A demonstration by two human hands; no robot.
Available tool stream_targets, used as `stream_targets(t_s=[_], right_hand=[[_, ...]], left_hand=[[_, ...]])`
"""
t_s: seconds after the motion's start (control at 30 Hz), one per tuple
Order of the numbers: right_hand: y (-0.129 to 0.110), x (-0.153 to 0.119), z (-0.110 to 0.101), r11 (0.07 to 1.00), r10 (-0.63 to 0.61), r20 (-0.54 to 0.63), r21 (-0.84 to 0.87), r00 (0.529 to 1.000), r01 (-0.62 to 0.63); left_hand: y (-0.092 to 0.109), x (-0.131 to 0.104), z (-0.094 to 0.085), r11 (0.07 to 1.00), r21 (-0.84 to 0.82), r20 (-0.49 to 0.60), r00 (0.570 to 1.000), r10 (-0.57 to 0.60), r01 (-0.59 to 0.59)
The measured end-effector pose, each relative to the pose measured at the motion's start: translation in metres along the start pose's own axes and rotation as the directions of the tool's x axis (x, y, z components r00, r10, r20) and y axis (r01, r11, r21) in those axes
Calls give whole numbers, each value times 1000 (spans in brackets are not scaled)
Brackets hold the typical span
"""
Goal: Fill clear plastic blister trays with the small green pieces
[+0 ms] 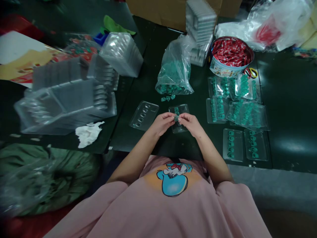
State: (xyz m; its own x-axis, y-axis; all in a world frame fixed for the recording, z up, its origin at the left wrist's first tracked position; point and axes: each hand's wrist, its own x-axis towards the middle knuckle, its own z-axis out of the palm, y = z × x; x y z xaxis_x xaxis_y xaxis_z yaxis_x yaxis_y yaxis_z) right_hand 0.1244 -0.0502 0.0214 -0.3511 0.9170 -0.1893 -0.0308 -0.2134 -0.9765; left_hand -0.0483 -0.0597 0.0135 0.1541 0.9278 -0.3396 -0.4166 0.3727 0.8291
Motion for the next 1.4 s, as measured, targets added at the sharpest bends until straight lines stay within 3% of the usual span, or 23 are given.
stream_targets(t_s=[0.13, 0.27, 0.37, 0.43, 0.57, 0.67, 0.8, 1.13, 1.4], right_hand=[[0, 0, 1, 1000, 26, -29, 4, 999, -26], [8, -2, -3, 995, 34, -56, -87, 998, -39], [15, -4, -5, 956, 6, -63, -293, 998, -24], [16, -5, -4, 865, -22, -74, -501, 997, -18], [12, -6, 4, 554, -61, -105, -831, 993, -54], [8, -5, 12, 366, -67, -113, -927, 991, -81], [6, -5, 16, 240, -58, -124, -965, 991, -107], [2, -8, 8, 133, 52, -98, -986, 994, -104], [6, -10, 11, 137, 14, -111, -984, 994, -112]], left_hand=[[1, -1, 5, 1000, -18, -18, 1000, 12, -13], [-3, -2, 4, 971, 228, -70, 993, 94, -76], [-10, -4, 3, 888, 449, -86, 984, 153, -99], [-14, -5, 4, 791, 603, -89, 978, 190, -99], [-19, -6, 9, 557, 825, -76, 957, 281, -98], [-19, -6, 14, 431, 899, -68, 947, 314, -78], [-19, -4, 18, 322, 945, -39, 951, 308, -65], [-24, -3, 21, 165, 984, 21, 966, 258, -65], [-35, -1, 13, 27, 985, 153, 931, 332, -171]])
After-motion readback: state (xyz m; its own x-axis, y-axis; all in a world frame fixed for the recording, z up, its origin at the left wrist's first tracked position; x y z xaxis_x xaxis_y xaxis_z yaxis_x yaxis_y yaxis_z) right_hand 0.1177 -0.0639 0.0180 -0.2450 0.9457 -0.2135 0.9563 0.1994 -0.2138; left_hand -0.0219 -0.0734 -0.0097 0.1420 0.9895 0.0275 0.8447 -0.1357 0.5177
